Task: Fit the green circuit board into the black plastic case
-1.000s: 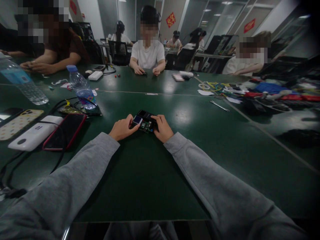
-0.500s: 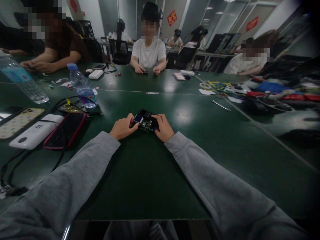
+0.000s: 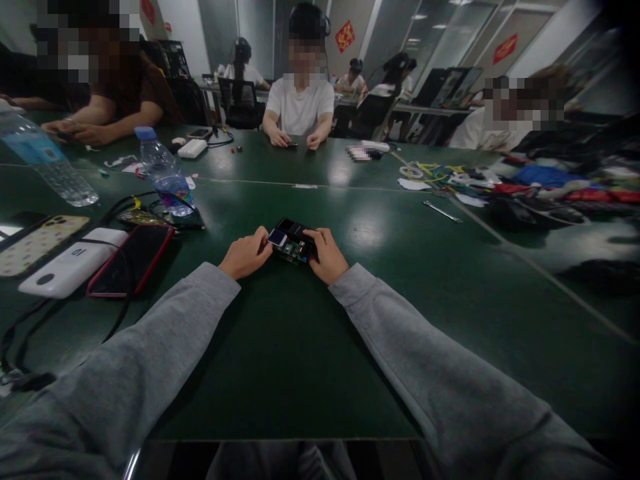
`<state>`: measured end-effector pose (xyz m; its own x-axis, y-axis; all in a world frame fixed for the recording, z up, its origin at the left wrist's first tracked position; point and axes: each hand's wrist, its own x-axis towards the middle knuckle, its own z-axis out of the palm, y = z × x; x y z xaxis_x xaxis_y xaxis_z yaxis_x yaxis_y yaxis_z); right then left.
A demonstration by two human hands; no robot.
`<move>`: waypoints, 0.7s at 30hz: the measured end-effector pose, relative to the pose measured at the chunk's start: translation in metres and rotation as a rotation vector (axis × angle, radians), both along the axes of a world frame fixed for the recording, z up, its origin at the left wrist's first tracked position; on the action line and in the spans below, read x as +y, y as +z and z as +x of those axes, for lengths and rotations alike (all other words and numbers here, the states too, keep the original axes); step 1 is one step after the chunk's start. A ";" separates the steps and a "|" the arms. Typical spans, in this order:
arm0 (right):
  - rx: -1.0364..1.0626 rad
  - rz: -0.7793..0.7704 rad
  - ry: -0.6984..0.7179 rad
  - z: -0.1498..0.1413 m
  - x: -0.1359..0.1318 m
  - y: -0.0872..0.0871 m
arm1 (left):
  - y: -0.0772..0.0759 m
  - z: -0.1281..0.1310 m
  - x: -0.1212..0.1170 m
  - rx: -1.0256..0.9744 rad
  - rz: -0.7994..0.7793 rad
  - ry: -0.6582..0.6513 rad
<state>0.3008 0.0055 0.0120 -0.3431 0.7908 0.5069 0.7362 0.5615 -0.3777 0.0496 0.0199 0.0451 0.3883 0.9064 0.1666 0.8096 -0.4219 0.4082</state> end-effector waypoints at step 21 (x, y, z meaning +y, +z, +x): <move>-0.017 -0.011 -0.011 -0.001 -0.001 0.002 | -0.001 0.000 0.001 -0.033 -0.013 -0.002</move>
